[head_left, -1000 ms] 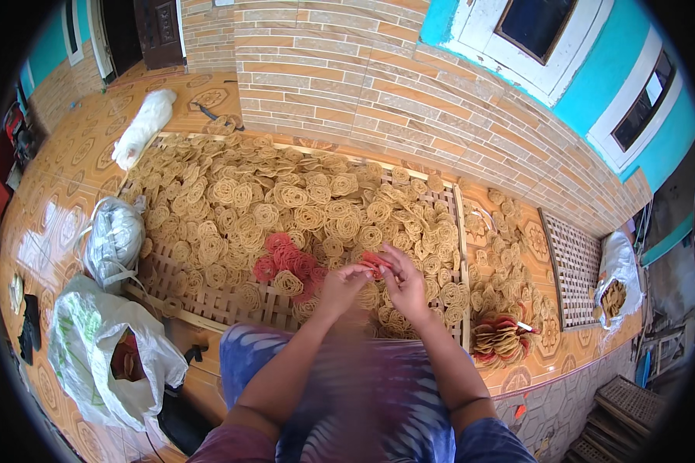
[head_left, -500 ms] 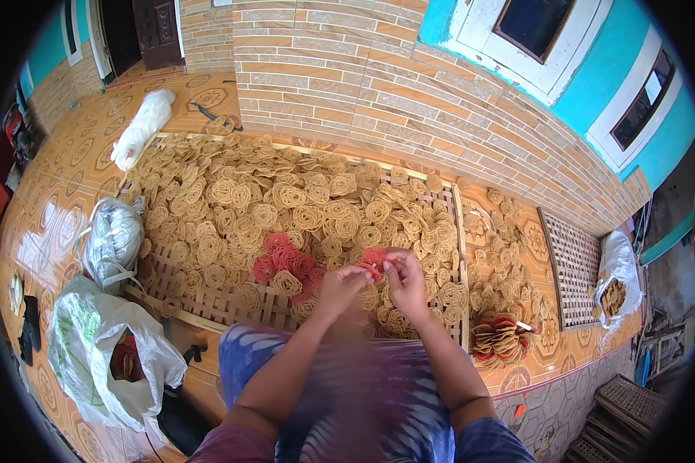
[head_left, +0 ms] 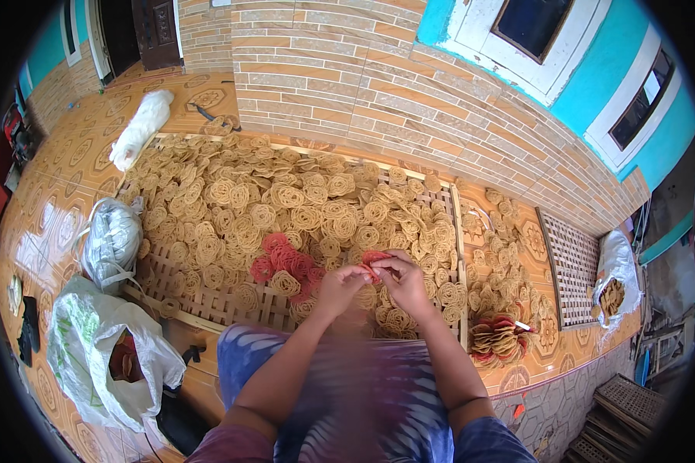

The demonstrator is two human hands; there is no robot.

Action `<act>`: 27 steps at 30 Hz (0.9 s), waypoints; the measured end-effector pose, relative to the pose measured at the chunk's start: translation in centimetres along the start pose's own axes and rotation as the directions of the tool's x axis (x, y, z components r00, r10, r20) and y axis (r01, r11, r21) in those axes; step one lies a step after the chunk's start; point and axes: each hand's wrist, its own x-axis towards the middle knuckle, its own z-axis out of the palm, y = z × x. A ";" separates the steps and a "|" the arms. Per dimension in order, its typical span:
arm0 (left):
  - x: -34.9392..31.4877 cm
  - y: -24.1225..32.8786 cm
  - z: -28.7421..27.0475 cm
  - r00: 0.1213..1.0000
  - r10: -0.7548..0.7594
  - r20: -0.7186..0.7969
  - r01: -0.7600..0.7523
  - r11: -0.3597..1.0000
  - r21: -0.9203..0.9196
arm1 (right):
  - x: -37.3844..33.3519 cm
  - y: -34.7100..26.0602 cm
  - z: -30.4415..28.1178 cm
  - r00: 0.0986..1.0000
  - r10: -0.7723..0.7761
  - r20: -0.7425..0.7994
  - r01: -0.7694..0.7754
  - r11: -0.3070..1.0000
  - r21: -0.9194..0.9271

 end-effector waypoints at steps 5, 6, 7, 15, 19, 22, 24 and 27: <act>-0.1 1.5 0.2 0.995 -0.048 -0.090 0.056 0.995 0.086 | 0.1 -0.6 -0.5 0.989 -0.150 0.003 0.148 0.975 -0.165; -0.1 2.0 0.2 0.977 0.103 -0.186 -0.063 0.976 0.209 | 0.1 -0.7 -0.6 0.980 -0.200 0.006 0.197 0.958 -0.207; 0.0 2.5 0.2 0.942 0.208 -0.264 -0.112 0.934 0.339 | 0.1 -1.0 -0.6 0.978 -0.209 -0.004 0.203 0.953 -0.225; -0.2 2.2 1.0 0.871 0.486 -0.076 -0.320 0.677 0.663 | -0.2 -1.2 -0.2 0.946 -0.320 -0.055 0.293 0.913 -0.284; 0.2 0.8 0.7 0.996 -0.033 -0.083 0.047 0.983 0.176 | 0.3 -0.2 0.2 0.988 -0.074 -0.135 0.086 0.993 0.086; 0.2 0.6 0.6 0.998 -0.026 -0.054 0.020 0.994 -0.111 | 0.6 0.7 0.3 0.983 0.136 -0.126 -0.074 0.911 0.406; 0.2 1.0 0.4 0.996 -0.030 -0.083 0.024 0.997 -0.079 | 0.5 1.1 -0.1 0.975 0.191 -0.110 -0.141 0.925 0.352; 0.1 1.4 0.5 0.993 -0.053 -0.101 0.046 0.996 -0.075 | 0.4 1.4 0.0 0.983 0.159 -0.093 -0.113 0.918 0.380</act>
